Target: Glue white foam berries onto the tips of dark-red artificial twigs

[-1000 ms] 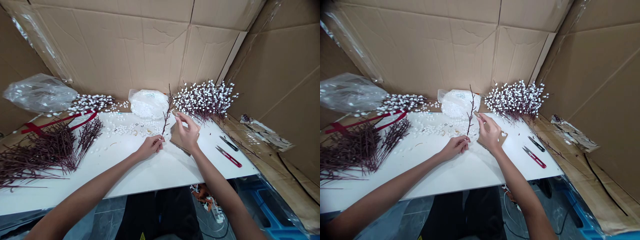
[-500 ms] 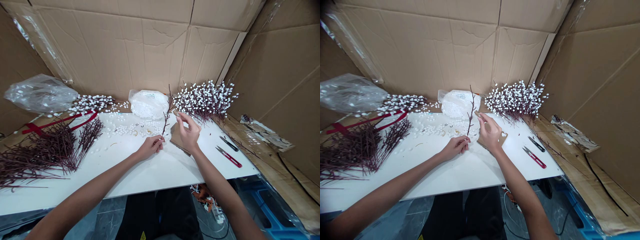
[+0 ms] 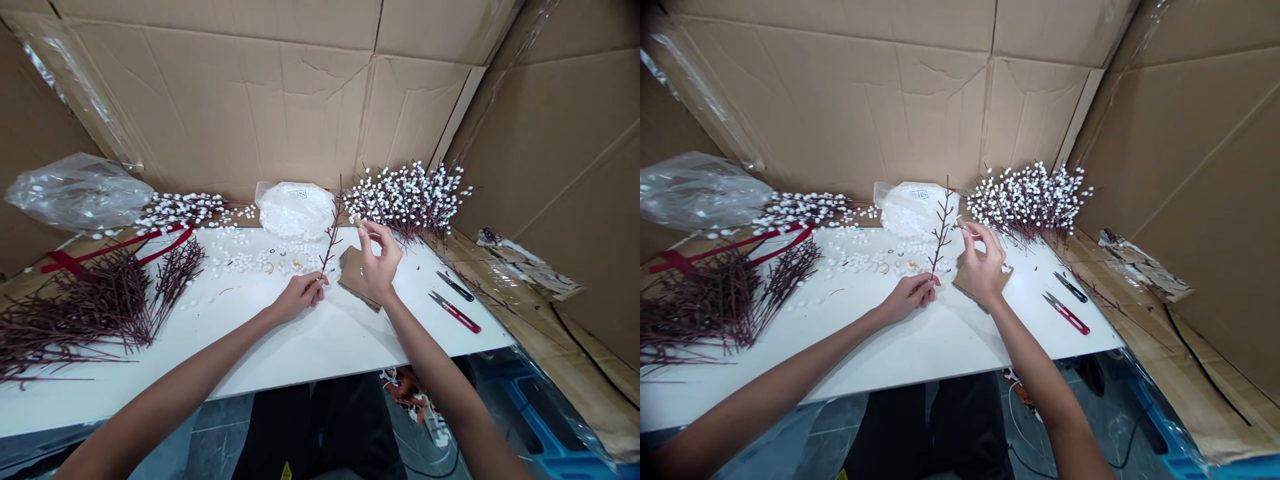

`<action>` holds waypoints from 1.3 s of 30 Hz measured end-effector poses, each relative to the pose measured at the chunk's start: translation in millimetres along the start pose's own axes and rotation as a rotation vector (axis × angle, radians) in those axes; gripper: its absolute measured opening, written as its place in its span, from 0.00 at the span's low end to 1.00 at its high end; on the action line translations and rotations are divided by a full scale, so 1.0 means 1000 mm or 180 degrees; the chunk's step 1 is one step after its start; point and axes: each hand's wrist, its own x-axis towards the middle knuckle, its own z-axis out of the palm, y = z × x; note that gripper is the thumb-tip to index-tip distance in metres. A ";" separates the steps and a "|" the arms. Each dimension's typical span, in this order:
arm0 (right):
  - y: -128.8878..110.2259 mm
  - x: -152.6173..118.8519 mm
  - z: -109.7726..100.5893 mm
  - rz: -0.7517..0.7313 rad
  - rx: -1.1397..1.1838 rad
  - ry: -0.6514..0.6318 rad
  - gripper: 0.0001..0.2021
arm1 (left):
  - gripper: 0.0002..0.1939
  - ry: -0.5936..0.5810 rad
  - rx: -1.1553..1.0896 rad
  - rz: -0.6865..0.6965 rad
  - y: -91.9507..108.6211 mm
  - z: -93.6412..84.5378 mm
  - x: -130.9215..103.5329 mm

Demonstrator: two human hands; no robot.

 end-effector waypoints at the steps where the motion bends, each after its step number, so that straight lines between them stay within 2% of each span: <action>1: -0.001 0.001 0.000 -0.0011 0.0013 -0.0018 0.08 | 0.15 -0.0007 0.0003 -0.0015 0.001 0.000 0.000; 14: 0.006 -0.001 0.003 0.0276 0.0193 -0.0101 0.09 | 0.15 -0.0019 0.0138 -0.0047 0.004 0.000 0.000; 26: 0.002 -0.001 0.001 0.0207 0.0005 -0.0054 0.09 | 0.15 -0.0011 0.0167 -0.0041 0.004 0.001 0.000; 33: 0.005 -0.002 0.003 0.0186 -0.0076 -0.0190 0.08 | 0.16 -0.0007 0.0140 -0.0015 0.005 0.001 0.001; 39: 0.005 -0.002 0.002 0.0159 0.0022 -0.0016 0.08 | 0.15 -0.0034 0.0143 -0.0047 0.005 0.001 0.001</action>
